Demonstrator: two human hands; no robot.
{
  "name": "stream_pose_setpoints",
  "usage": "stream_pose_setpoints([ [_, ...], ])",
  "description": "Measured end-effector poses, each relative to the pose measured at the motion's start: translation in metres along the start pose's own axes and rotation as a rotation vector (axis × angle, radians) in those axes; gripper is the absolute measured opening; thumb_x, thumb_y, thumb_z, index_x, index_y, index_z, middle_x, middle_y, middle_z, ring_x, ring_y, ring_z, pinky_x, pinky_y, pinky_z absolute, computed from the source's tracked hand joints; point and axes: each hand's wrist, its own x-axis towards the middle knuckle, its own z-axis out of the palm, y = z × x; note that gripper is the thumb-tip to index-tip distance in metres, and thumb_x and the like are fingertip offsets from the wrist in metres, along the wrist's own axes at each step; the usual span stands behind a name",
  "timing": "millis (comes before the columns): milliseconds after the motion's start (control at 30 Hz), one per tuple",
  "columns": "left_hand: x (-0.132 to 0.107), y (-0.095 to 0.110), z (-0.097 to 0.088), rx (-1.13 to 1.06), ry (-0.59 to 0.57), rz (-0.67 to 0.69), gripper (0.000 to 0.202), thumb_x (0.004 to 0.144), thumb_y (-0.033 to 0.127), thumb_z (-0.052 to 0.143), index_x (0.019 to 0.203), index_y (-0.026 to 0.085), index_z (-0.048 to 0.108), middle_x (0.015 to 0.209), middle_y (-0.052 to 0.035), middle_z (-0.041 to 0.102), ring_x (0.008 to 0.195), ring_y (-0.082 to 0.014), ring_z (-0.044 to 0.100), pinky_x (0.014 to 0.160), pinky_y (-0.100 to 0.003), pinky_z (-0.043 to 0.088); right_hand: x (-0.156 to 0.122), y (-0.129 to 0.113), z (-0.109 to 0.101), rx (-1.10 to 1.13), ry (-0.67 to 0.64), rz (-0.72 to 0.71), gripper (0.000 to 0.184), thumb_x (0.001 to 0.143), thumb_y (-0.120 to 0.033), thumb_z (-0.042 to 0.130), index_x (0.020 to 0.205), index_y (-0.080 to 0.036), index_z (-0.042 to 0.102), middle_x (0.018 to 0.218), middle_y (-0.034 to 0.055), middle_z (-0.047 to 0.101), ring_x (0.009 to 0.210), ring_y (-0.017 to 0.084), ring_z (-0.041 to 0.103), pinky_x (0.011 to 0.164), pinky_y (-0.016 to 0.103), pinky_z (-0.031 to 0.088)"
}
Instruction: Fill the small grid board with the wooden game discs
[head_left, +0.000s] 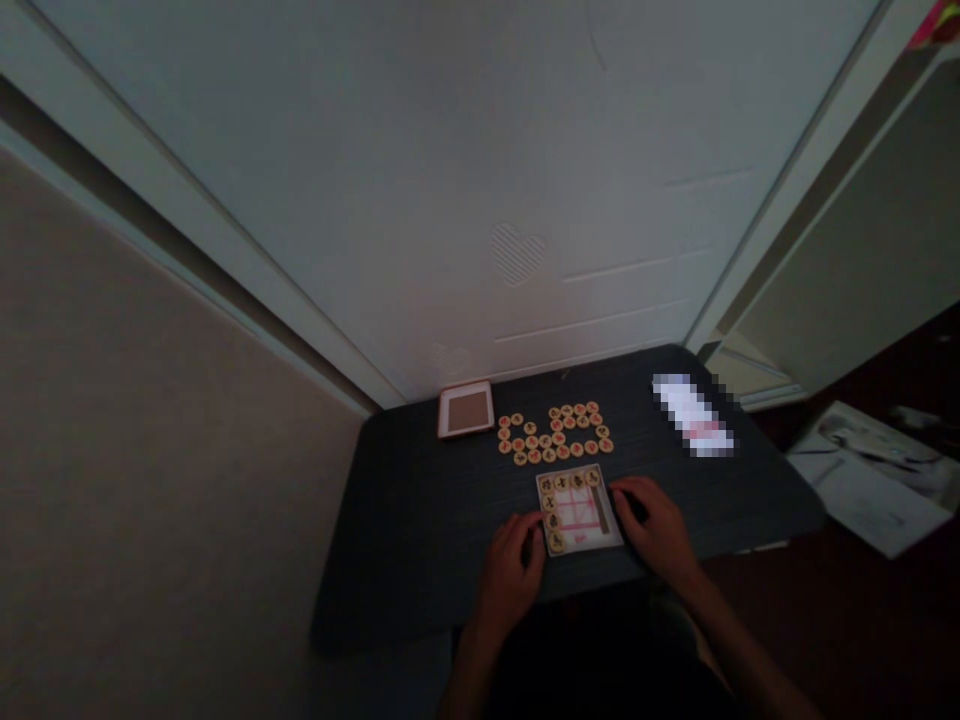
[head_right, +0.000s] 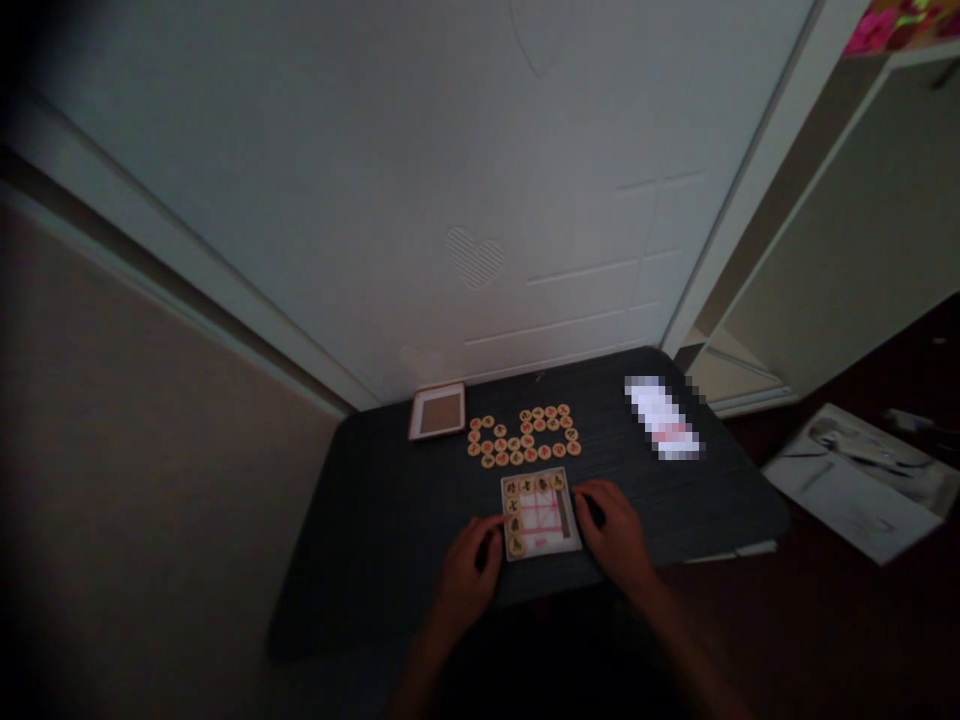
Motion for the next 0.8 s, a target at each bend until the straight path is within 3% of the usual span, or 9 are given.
stream_pose_setpoints([
  [200,0.001,-0.003,0.004,-0.039,0.031,-0.106,0.024,0.101,0.035,0.053,0.116,0.024,0.067,0.103,-0.0057,0.074,0.091,-0.0204,0.069,0.085,-0.035,0.056,-0.003,-0.004,-0.003,0.008,-0.053,-0.024,0.015,0.096,-0.038,0.06,0.098,-0.025,0.068,0.107,0.0079,0.073,0.102,0.026,0.068,0.091,0.041,0.055],
  [333,0.003,0.002,0.0,0.03,-0.012,-0.018,0.025,0.1,0.034,0.054,0.12,0.027,0.068,0.097,-0.0044,0.072,0.088,-0.02,0.068,0.085,-0.035,0.055,-0.005,0.0,0.0,-0.019,-0.066,-0.044,0.014,0.095,-0.04,0.062,0.096,-0.026,0.067,0.107,0.0071,0.073,0.102,0.026,0.069,0.092,0.042,0.054],
  [467,0.004,0.009,-0.004,0.128,-0.077,0.091,0.029,0.102,0.031,0.053,0.126,0.032,0.067,0.104,-0.0047,0.072,0.097,-0.0216,0.067,0.092,-0.039,0.053,-0.006,0.006,0.003,-0.023,-0.073,-0.068,0.017,0.096,-0.041,0.062,0.089,-0.026,0.064,0.105,0.0073,0.073,0.1,0.026,0.068,0.091,0.042,0.053],
  [700,0.002,0.012,-0.002,0.148,-0.052,0.085,0.024,0.101,0.033,0.053,0.118,0.029,0.071,0.108,-0.0059,0.072,0.102,-0.023,0.067,0.095,-0.04,0.052,-0.004,0.006,0.002,-0.04,-0.096,-0.074,0.024,0.096,-0.041,0.06,0.079,-0.025,0.06,0.103,0.0075,0.073,0.099,0.026,0.068,0.09,0.043,0.052],
  [800,0.002,0.012,-0.001,0.146,-0.022,0.059,0.027,0.1,0.034,0.055,0.122,0.029,0.07,0.106,-0.0055,0.073,0.097,-0.0224,0.067,0.09,-0.038,0.053,-0.003,0.004,0.001,-0.04,-0.105,-0.079,0.027,0.096,-0.041,0.059,0.075,-0.025,0.06,0.102,0.0078,0.074,0.098,0.026,0.068,0.09,0.043,0.052],
])
